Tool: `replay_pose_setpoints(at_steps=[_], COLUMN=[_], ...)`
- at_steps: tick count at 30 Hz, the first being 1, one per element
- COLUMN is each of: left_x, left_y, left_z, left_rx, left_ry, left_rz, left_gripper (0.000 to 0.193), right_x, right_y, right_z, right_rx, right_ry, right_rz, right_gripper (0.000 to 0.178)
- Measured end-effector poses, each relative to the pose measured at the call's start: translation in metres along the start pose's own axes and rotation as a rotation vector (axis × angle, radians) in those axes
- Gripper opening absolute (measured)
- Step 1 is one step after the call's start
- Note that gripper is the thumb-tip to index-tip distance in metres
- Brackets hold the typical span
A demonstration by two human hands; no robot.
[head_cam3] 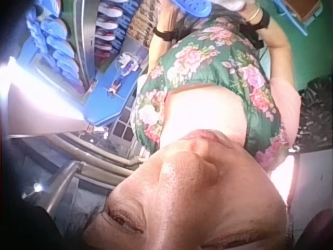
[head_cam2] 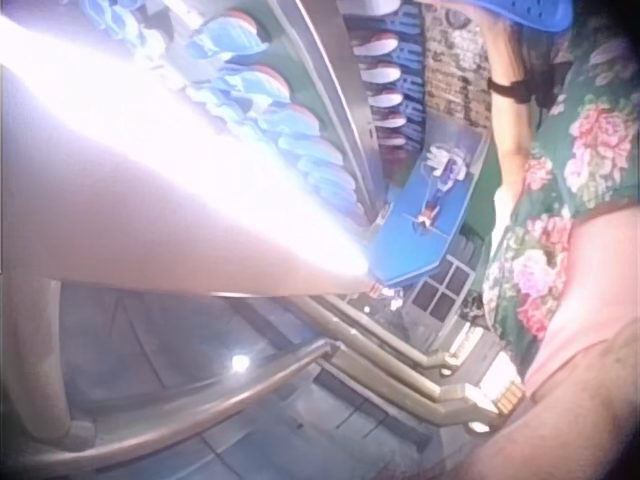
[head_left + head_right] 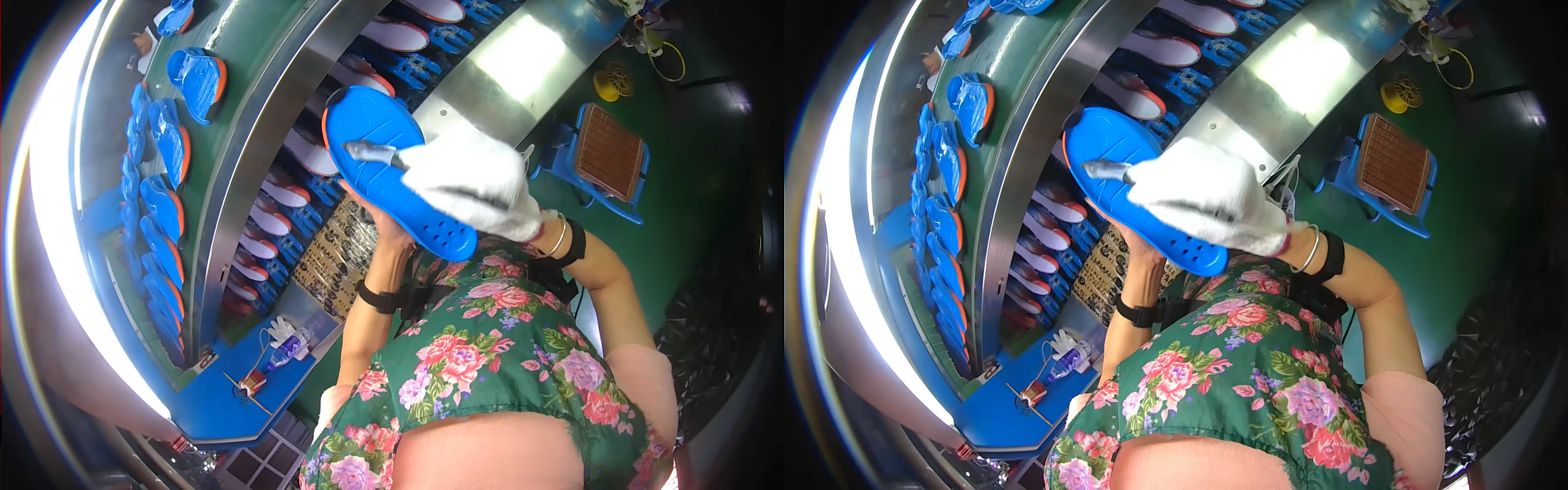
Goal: Apply glue to the surface of blue shoe soles using a brush.
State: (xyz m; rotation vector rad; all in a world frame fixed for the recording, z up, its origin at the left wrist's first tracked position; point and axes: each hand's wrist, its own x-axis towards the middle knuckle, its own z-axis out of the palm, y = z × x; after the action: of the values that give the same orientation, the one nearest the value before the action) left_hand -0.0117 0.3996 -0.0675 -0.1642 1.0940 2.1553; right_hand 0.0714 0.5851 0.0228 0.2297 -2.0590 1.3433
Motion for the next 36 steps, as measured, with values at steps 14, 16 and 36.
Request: replay_pose_setpoints(at_steps=[14, 16, 36], left_x=[0.02, 0.021, 0.062], left_y=[0.01, 0.014, 0.036], left_z=[-0.018, -0.015, 0.001], left_rx=[-0.082, 0.054, -0.297], left_ry=[-0.016, -0.249, -0.587], left_rz=[-0.026, 0.008, -0.012], left_gripper=[0.099, 0.104, 0.058], right_x=[-0.012, -0.015, -0.04], right_y=[-0.001, 0.006, 0.004], right_z=[0.002, 0.004, 0.004], right_rx=[0.14, 0.531, 0.581], right_ry=[-0.093, -0.03, 0.071], right_rz=[-0.052, 0.24, 0.355], right_gripper=[0.016, 0.012, 0.016])
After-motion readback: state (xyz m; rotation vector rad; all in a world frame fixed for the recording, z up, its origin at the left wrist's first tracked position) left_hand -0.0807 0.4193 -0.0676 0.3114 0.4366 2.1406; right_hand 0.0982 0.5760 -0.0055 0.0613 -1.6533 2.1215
